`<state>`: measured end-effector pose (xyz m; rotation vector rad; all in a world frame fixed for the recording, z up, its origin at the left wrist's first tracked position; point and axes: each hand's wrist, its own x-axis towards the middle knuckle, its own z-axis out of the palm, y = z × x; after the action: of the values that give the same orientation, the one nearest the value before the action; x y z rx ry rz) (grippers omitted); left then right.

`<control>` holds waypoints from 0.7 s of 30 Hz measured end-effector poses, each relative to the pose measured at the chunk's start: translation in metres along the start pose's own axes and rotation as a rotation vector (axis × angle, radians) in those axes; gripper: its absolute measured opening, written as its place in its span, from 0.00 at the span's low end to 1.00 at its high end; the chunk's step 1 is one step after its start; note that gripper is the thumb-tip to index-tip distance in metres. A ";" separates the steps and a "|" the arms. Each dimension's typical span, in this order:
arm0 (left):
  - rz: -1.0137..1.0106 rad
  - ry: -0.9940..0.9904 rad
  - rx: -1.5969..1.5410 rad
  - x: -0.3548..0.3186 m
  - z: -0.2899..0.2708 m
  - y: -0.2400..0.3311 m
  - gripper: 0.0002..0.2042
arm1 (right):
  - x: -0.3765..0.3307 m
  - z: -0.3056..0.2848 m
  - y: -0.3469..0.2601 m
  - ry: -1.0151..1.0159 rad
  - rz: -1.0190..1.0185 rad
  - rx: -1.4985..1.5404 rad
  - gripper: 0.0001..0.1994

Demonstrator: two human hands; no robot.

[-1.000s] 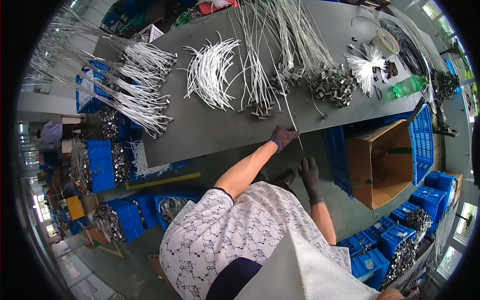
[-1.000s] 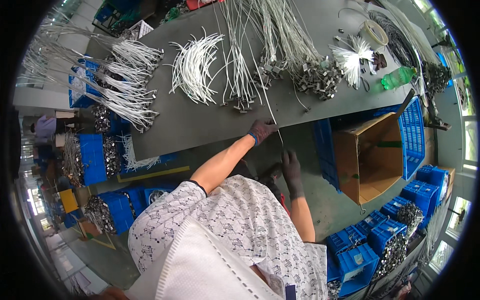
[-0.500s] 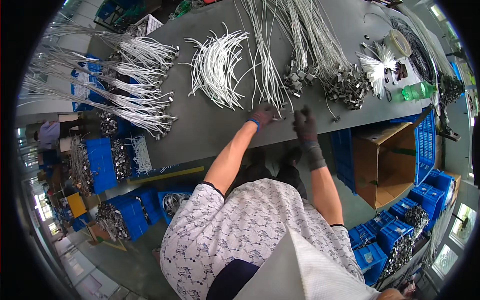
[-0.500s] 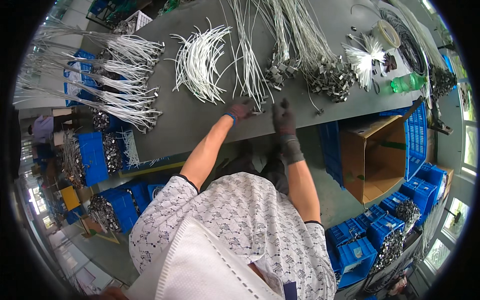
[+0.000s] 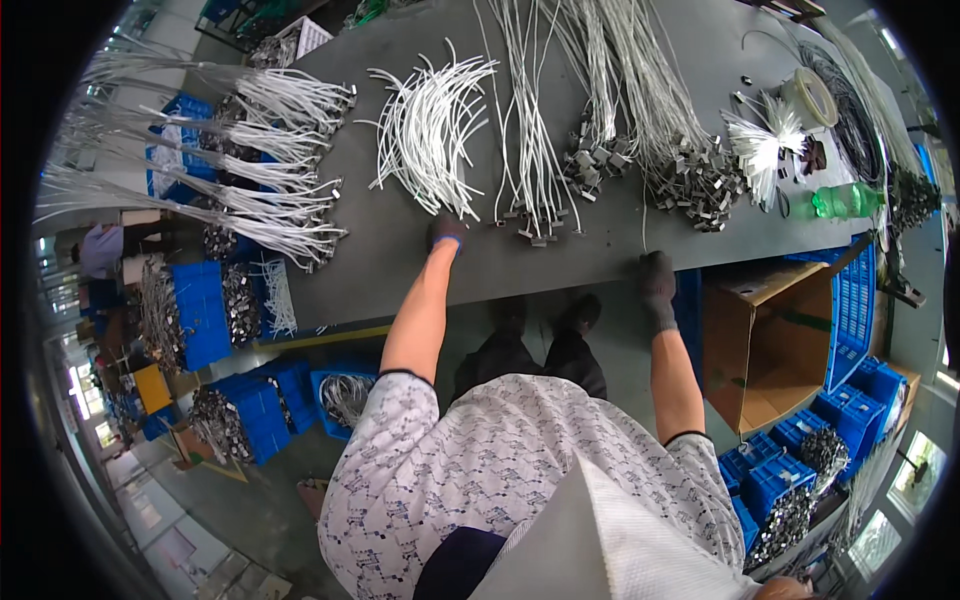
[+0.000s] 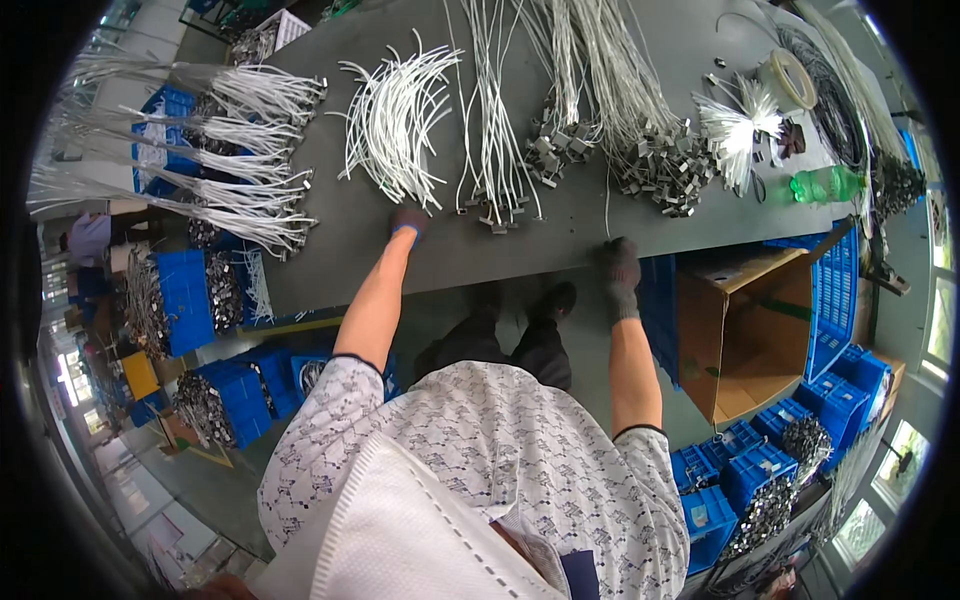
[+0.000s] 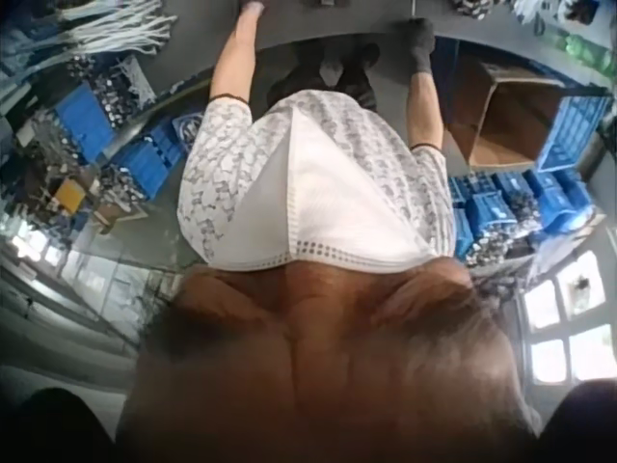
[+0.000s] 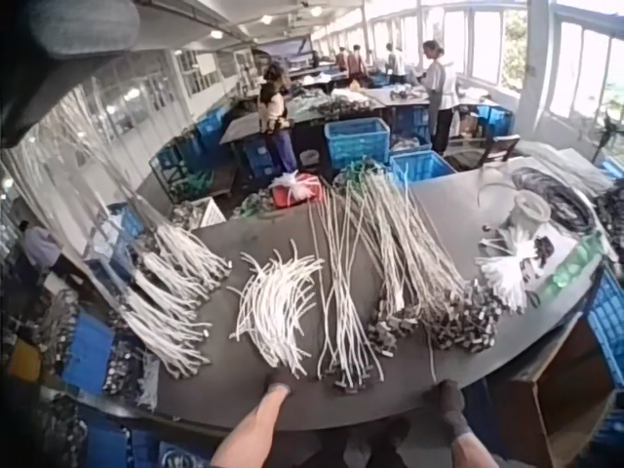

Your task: The person is sorting and organizing bundles of white electrical wires on a workbench.

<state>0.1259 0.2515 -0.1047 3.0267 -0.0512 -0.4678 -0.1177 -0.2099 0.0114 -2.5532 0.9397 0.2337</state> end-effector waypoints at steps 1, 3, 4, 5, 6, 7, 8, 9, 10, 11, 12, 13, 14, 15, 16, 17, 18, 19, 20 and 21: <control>0.291 -0.306 0.135 -0.034 -0.018 0.089 0.14 | -0.035 0.010 0.055 0.049 0.083 0.225 0.19; -0.218 -0.747 -0.785 -0.061 -0.037 0.070 0.12 | -0.085 0.012 0.060 -0.041 0.091 0.604 0.16; -0.209 -0.747 -0.787 -0.079 -0.045 0.070 0.12 | -0.112 0.015 0.069 -0.168 0.175 0.671 0.14; -0.265 -0.657 -0.966 -0.097 -0.056 0.073 0.12 | -0.144 0.014 0.072 -0.061 0.079 0.441 0.11; -0.318 -0.565 -1.142 -0.112 -0.066 0.080 0.12 | -0.184 0.011 0.078 0.046 -0.013 0.209 0.09; -0.298 -0.586 -1.148 -0.120 -0.068 0.092 0.12 | -0.227 0.039 0.126 0.003 -0.024 -0.014 0.07; -0.350 -0.598 -1.281 -0.129 -0.067 0.101 0.09 | -0.271 0.053 0.168 -0.122 -0.006 -0.045 0.07; -0.407 -0.617 -1.415 -0.140 -0.062 0.113 0.08 | -0.319 0.063 0.212 -0.323 0.013 -0.141 0.08; -0.404 -0.629 -1.422 -0.155 -0.062 0.128 0.08 | -0.352 0.062 0.233 -0.594 0.127 -0.239 0.11; -0.355 -0.715 -1.493 -0.174 -0.070 0.149 0.08 | -0.393 0.060 0.262 -0.723 0.161 -0.236 0.11; -0.303 -0.770 -1.554 -0.189 -0.074 0.165 0.08 | -0.417 0.048 0.262 -0.669 0.093 -0.134 0.11; -0.223 -0.872 -1.647 -0.195 -0.054 0.180 0.08 | -0.437 0.033 0.263 -0.613 0.023 -0.029 0.11; -0.117 -1.018 -1.720 -0.201 -0.038 0.213 0.08 | -0.459 0.013 0.262 -0.593 0.045 -0.020 0.11; -0.164 -1.100 -1.688 -0.216 -0.038 0.248 0.07 | -0.474 0.002 0.268 -0.605 0.081 -0.037 0.11; -0.215 -1.169 -1.660 -0.234 -0.038 0.281 0.06 | -0.487 -0.009 0.275 -0.622 0.104 -0.057 0.11; -0.172 -1.083 -1.583 -0.243 -0.019 0.306 0.05 | -0.494 -0.022 0.285 -0.644 0.110 -0.081 0.11; -0.137 -0.992 -1.504 -0.251 0.009 0.326 0.05 | -0.500 -0.034 0.295 -0.671 0.110 -0.104 0.11; -0.031 -0.803 -1.500 -0.265 0.037 0.342 0.05 | -0.502 -0.042 0.302 -0.693 0.113 -0.122 0.11; 0.074 -0.617 -1.482 -0.279 0.055 0.359 0.05 | -0.503 -0.048 0.307 -0.713 0.120 -0.138 0.11; -0.245 -0.716 -1.761 -0.298 0.049 0.388 0.04 | -0.514 -0.047 0.316 -0.726 0.156 -0.143 0.11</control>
<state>-0.1812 -0.1254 -0.0302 1.0806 0.4305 -0.8902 -0.7127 -0.1481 0.1030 -2.2170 0.8341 1.2088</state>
